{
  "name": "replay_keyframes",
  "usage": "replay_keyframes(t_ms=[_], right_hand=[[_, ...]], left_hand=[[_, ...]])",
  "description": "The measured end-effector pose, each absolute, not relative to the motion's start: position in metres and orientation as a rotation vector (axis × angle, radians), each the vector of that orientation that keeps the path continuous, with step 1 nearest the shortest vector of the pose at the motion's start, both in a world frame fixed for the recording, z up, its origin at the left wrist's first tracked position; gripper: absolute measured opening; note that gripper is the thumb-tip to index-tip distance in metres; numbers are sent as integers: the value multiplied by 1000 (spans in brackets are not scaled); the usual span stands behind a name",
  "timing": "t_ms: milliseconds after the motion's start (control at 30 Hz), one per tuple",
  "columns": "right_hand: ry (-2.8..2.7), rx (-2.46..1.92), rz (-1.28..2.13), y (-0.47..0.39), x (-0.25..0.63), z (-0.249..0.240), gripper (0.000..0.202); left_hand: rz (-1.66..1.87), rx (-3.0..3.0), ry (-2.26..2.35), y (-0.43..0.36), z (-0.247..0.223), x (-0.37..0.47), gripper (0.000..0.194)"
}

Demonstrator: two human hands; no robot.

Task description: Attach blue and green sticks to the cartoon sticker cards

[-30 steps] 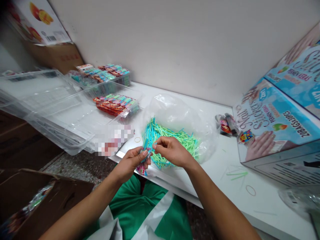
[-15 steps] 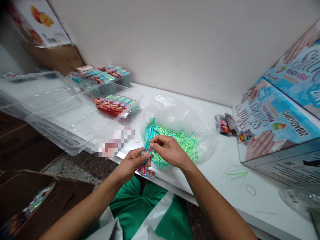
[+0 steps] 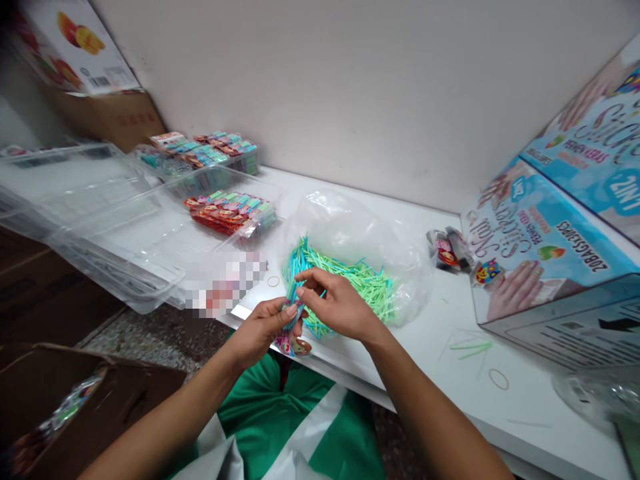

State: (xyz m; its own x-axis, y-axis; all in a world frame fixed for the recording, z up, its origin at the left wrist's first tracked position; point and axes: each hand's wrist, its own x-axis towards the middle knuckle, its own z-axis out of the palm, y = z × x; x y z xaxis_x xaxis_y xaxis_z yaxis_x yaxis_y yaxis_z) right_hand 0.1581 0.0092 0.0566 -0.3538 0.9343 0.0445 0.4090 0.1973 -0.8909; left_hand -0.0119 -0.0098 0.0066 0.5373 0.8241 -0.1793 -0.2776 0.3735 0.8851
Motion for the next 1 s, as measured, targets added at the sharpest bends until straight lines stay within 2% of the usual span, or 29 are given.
replay_keyframes(t_ms=[167, 433, 600, 1000], right_hand=[[-1837, -1171, 1173, 10, 155, 57, 16], [-1919, -1299, 1040, 6, 158, 64, 7], [-1874, -1256, 1042, 5, 156, 65, 20], [-1921, -1265, 1010, 6, 156, 65, 7]], left_hand=[[782, 956, 684, -11, 8, -13, 29], [797, 973, 692, -12, 8, -11, 32], [771, 966, 680, -13, 7, -11, 30], [771, 1020, 711, -13, 8, -15, 32]])
